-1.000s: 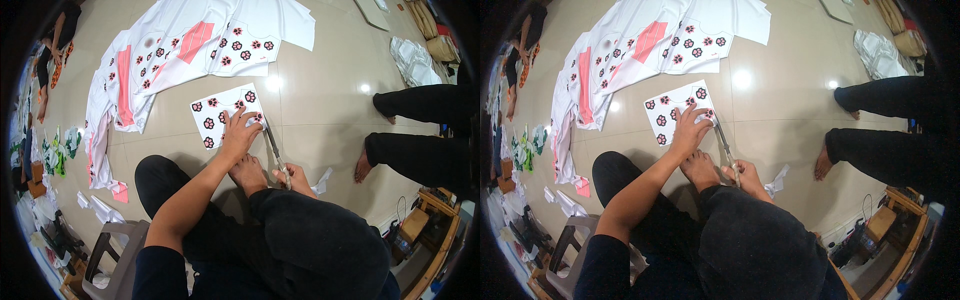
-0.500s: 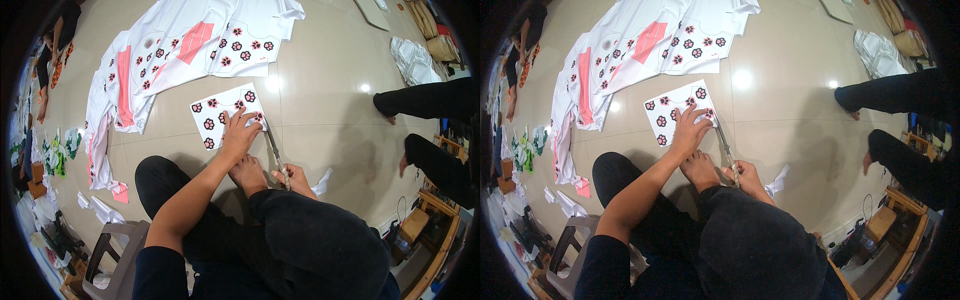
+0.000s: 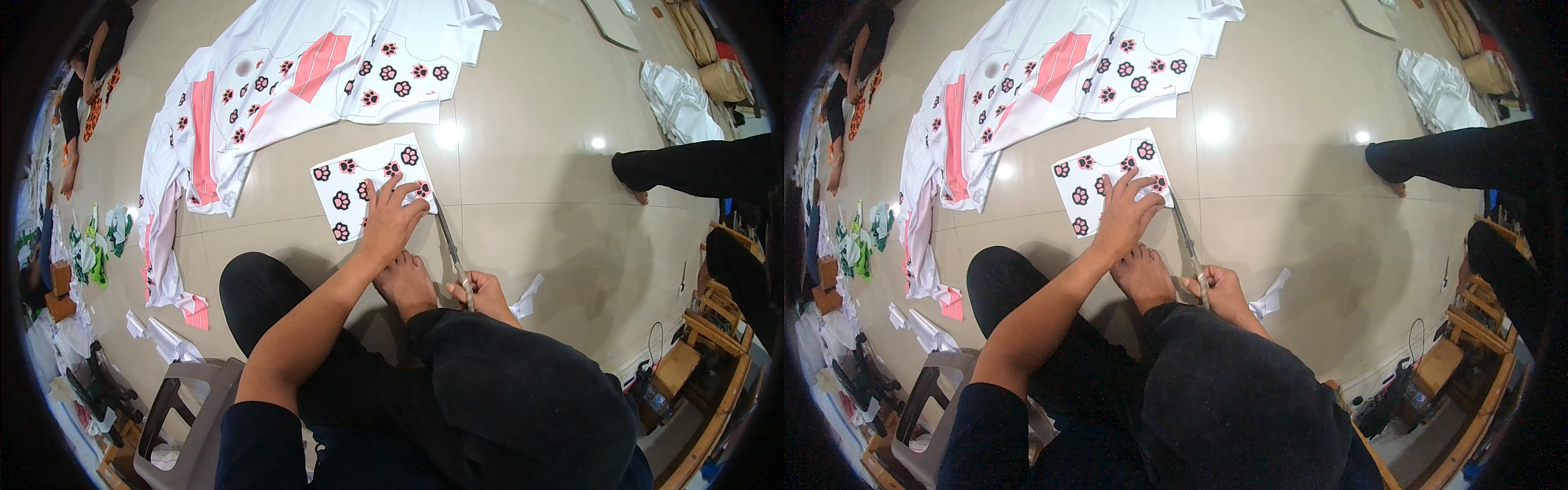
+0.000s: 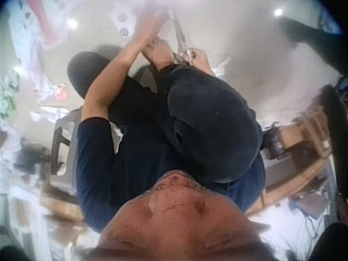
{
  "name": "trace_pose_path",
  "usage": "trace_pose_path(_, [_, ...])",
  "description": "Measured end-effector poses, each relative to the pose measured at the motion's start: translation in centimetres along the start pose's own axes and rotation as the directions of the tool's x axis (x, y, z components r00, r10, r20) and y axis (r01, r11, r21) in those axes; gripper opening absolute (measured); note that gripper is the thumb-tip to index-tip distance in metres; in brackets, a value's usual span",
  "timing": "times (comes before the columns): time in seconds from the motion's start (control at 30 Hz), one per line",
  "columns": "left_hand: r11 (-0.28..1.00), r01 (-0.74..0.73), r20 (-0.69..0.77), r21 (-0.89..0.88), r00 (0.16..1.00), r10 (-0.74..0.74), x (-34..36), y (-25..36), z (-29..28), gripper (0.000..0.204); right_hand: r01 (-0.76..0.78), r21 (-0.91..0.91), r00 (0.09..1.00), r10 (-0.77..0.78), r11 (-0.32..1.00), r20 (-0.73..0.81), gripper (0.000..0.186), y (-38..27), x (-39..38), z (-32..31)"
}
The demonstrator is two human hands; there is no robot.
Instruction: The person sits on the floor and uses shears to cut a white fabric with pink stripes and floral patterns. They cut along marked lines to separate strips and patterned sections, then lift and reposition the fabric to continue cutting.
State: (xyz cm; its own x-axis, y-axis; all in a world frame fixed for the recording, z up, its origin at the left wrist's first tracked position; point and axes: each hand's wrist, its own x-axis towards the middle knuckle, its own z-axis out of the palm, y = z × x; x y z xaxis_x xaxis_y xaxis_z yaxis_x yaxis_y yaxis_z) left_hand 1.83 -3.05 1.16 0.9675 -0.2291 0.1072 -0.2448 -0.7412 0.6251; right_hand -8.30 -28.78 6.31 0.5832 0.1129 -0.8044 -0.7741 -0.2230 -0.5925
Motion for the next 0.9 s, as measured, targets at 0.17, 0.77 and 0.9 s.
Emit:
trace_pose_path(0.17, [1.0, 0.006, 0.01, -0.008, 1.0, -0.006, 0.0, -0.1, -0.2, 0.011, 0.015, 0.037, 1.0, -0.016, 0.999, 0.023, 0.03, -0.5, -0.2, -0.1])
trace_pose_path(0.77, [0.998, -0.012, 0.002, -0.065, 1.0, 0.012, 0.1, 0.1, -0.6, 0.012, 0.053, 0.029, 0.998, -0.054, 0.998, 0.042, 0.034, -1.7, 1.6, -0.2])
trace_pose_path(0.9, [0.999, -0.022, 0.008, -0.046, 1.0, 0.022, 0.0, -0.1, -0.5, 0.012, 0.056, 0.009, 0.998, -0.056, 0.998, 0.034, 0.034, -1.6, 1.6, -0.2])
